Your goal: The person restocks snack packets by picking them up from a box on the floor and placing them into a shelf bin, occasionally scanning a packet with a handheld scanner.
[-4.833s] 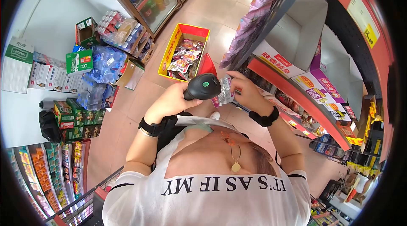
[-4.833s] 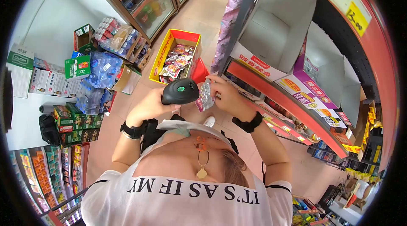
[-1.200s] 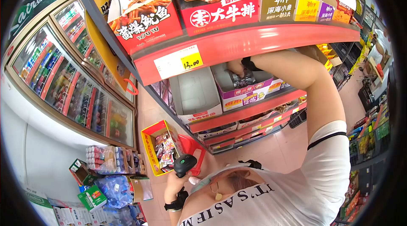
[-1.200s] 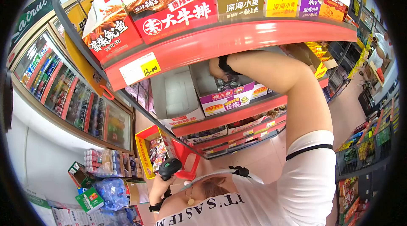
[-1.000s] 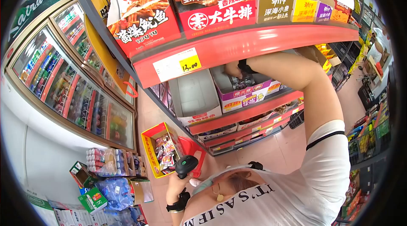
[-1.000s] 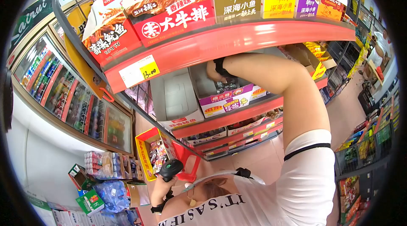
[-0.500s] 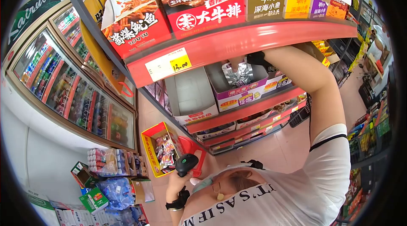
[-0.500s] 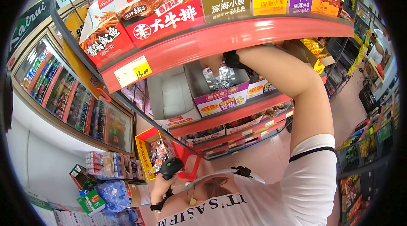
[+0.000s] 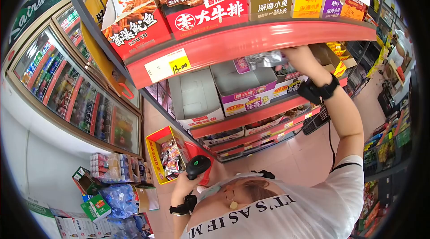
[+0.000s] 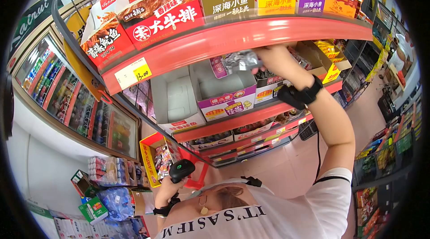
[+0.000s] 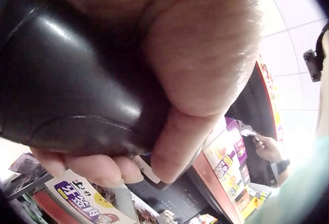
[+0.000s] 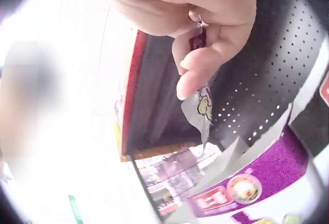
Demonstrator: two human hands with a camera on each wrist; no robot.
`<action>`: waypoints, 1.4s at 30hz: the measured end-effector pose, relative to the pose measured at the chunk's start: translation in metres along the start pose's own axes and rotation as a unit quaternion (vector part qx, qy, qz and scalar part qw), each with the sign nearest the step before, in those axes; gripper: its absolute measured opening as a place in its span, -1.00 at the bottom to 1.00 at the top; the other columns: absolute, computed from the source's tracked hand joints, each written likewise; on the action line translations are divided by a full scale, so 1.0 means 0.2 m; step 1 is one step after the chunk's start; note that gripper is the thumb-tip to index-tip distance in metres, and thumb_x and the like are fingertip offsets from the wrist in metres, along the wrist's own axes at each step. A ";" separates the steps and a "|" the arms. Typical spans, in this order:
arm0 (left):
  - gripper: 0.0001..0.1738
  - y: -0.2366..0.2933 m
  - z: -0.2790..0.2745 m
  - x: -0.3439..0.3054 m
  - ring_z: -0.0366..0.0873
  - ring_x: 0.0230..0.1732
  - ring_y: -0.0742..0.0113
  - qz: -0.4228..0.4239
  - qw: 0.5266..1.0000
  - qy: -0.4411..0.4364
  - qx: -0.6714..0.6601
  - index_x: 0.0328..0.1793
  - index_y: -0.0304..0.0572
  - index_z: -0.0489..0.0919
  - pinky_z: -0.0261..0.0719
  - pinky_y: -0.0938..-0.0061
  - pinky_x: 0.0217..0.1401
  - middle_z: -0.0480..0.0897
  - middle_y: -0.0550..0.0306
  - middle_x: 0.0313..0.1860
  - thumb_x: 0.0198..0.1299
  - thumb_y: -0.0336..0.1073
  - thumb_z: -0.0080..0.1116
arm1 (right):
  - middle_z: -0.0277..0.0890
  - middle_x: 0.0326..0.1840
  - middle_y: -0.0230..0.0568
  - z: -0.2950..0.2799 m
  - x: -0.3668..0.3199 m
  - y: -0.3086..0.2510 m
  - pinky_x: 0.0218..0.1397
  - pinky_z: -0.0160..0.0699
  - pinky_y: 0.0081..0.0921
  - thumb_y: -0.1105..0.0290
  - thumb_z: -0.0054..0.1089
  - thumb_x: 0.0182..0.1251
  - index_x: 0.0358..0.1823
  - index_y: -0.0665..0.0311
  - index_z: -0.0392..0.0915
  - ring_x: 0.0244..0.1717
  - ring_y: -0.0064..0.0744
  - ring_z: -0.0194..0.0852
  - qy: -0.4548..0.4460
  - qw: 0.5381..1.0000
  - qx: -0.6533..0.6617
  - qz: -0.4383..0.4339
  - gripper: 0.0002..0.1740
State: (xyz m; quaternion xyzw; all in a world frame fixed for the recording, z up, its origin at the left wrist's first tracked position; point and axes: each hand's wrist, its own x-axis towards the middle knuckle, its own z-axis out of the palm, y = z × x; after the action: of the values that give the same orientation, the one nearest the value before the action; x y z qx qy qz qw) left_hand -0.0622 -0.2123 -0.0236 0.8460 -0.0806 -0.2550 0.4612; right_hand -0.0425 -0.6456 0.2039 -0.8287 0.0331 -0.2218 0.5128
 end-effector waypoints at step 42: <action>-0.63 0.00 -0.19 -0.29 0.62 -0.27 0.28 0.030 0.998 0.048 -0.011 -0.10 -0.28 0.61 0.51 0.39 -0.09 0.68 -0.02 -0.33 -0.06 -0.30 0.37 | 0.60 -0.44 -0.17 1.50 -0.79 0.66 -0.55 0.60 -0.54 0.54 -0.13 0.26 -0.13 0.36 0.54 -0.55 -0.44 0.61 -0.481 0.821 0.147 0.269 -0.75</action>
State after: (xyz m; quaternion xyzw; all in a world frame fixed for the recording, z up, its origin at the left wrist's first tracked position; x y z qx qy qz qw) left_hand -0.0917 -0.1623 0.0138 0.8492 -0.0810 -0.2006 0.4818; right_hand -0.0410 -0.4140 -0.0759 -0.7030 -0.0298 0.3495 0.6187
